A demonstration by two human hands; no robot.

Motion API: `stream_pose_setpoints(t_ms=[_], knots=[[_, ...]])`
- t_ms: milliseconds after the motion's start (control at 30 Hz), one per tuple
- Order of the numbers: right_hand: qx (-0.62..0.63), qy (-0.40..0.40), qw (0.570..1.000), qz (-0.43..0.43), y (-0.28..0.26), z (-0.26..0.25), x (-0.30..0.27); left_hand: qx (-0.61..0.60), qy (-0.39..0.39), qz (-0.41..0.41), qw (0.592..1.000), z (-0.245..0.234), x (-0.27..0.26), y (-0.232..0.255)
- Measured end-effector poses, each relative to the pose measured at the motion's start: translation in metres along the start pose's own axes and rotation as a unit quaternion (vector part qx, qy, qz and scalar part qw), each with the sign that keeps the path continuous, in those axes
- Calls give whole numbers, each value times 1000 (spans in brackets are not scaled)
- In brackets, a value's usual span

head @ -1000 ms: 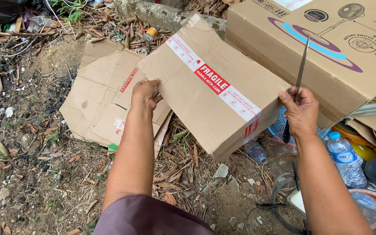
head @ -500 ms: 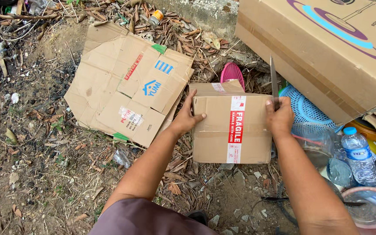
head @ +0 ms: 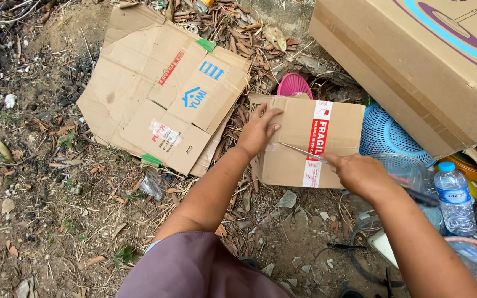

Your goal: The person cuts open several cardboard boxes using a knife and flattens them, stacking the flattened cardboard pieces together.

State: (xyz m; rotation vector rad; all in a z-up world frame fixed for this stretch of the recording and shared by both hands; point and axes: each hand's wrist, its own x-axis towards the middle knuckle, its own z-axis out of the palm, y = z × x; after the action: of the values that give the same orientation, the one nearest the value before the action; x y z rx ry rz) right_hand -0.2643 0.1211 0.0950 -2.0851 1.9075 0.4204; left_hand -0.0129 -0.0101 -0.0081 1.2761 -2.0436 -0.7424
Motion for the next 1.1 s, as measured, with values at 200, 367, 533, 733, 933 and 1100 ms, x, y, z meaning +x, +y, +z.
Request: stream_pose_setpoints(t_ms=[200,367,533,733,933,1100], knots=[[-125,32,992,-15,-37,-31,-18,41,-64,-17,997,7,2,-9],[-173,31,984,-22,-60,-49,-20,79,-92,-44,992,3,6,-7],[-174,47,983,-35,-48,-49,-9,96,-134,-69,984,-7,8,1],[-170,48,983,-48,-51,-47,-4,100,-133,-82,983,-12,7,0],[-163,44,985,-44,-62,-49,-1,97,-139,-94,981,-11,7,-19],[-164,20,985,-52,-64,-53,9,1,-241,-96,966,-17,5,-24]])
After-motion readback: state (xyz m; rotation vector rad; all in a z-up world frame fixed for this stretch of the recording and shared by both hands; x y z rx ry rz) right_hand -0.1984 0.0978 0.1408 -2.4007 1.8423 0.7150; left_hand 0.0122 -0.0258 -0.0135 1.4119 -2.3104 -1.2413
